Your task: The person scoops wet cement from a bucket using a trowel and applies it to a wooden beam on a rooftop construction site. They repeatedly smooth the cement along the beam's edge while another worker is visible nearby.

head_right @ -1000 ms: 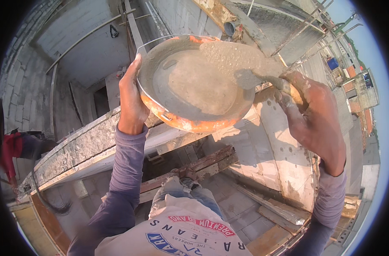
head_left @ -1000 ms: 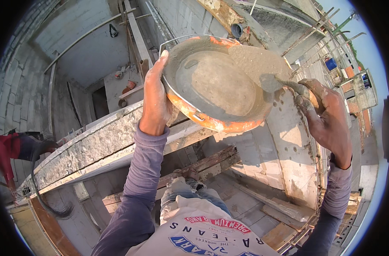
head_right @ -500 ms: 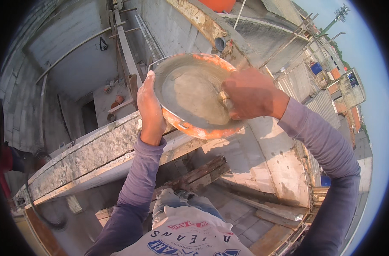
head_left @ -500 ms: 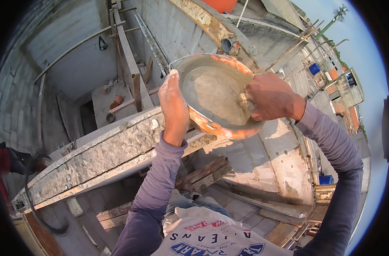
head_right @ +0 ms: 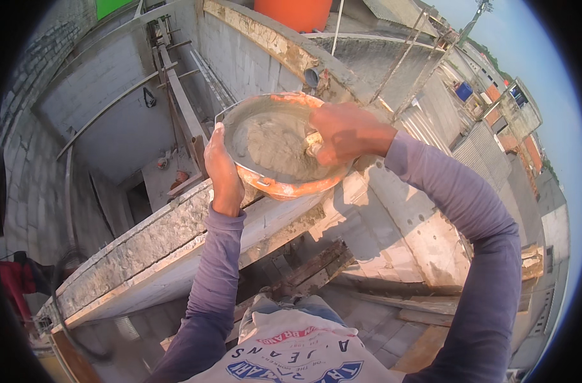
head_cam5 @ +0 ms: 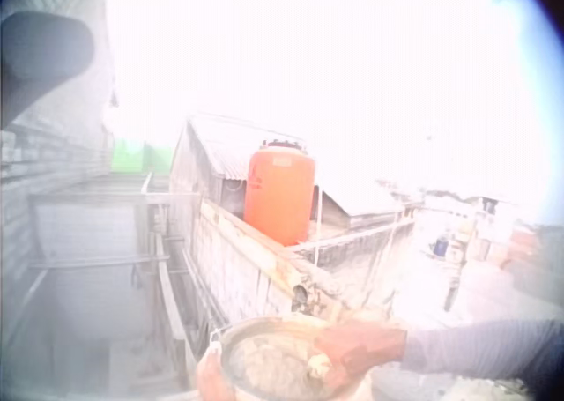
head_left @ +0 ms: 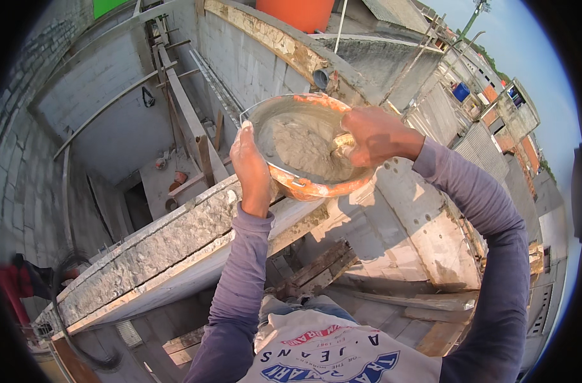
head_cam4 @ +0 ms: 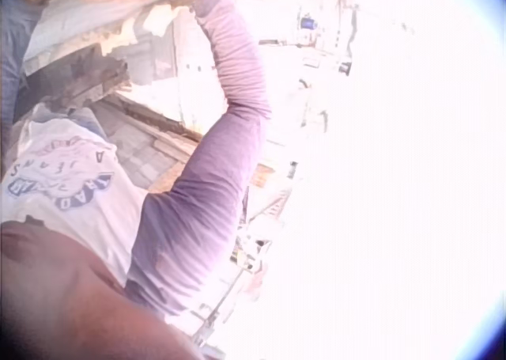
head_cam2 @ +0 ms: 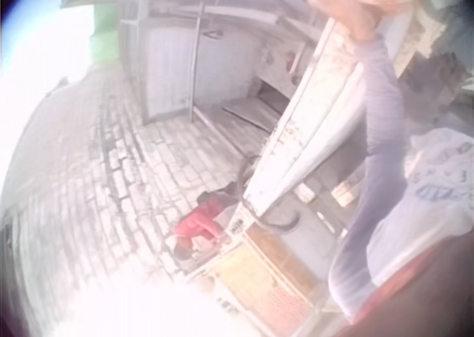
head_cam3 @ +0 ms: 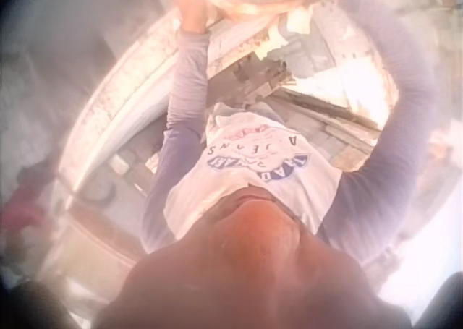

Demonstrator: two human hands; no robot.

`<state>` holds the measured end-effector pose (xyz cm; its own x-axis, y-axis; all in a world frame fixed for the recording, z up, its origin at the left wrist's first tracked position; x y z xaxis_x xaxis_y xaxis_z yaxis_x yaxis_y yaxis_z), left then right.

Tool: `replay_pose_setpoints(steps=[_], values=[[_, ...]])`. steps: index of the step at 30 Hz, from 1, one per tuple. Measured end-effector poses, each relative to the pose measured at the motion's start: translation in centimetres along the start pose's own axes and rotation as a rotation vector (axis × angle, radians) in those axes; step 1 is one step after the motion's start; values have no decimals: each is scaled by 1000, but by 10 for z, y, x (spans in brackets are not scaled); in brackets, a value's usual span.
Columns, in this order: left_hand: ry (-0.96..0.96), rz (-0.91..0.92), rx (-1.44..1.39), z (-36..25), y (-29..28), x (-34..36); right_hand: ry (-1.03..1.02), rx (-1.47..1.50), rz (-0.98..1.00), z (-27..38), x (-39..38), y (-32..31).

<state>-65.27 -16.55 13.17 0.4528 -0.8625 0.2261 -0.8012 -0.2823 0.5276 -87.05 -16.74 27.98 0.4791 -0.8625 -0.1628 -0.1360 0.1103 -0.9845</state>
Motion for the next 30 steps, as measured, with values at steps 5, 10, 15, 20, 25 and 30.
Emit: replay_pose_setpoints(steps=[5, 10, 15, 20, 25, 30], values=[[11, 50, 47, -4, -4, 0, 93, 140, 59, -17, -15, 0], [-22, 42, 65, -13, 1, -5, 118, 404, -4, -39, -22, 11], [10, -12, 145, -25, -4, -5, 148, 504, -285, -35, -45, 7], [-17, 20, 133, -21, 4, -4, 278, 404, -312, -66, -75, -7], [-81, 185, -44, -25, -7, 3, 181, 435, -325, -75, -125, -39], [-74, 132, 389, -27, -68, -2, 419, 401, -200, -124, -224, -43]])
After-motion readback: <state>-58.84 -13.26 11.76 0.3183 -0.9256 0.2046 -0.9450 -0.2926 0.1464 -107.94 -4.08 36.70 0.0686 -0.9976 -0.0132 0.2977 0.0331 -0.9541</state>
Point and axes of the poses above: each hand's wrist, its own x-axis towards the middle knuckle, its own y-axis out of the palm, z = x × y, the point moved 5 cm from there along x, towards the middle knuckle, and after that the axes turned 6 degrees about y, right-handed, at the moved point
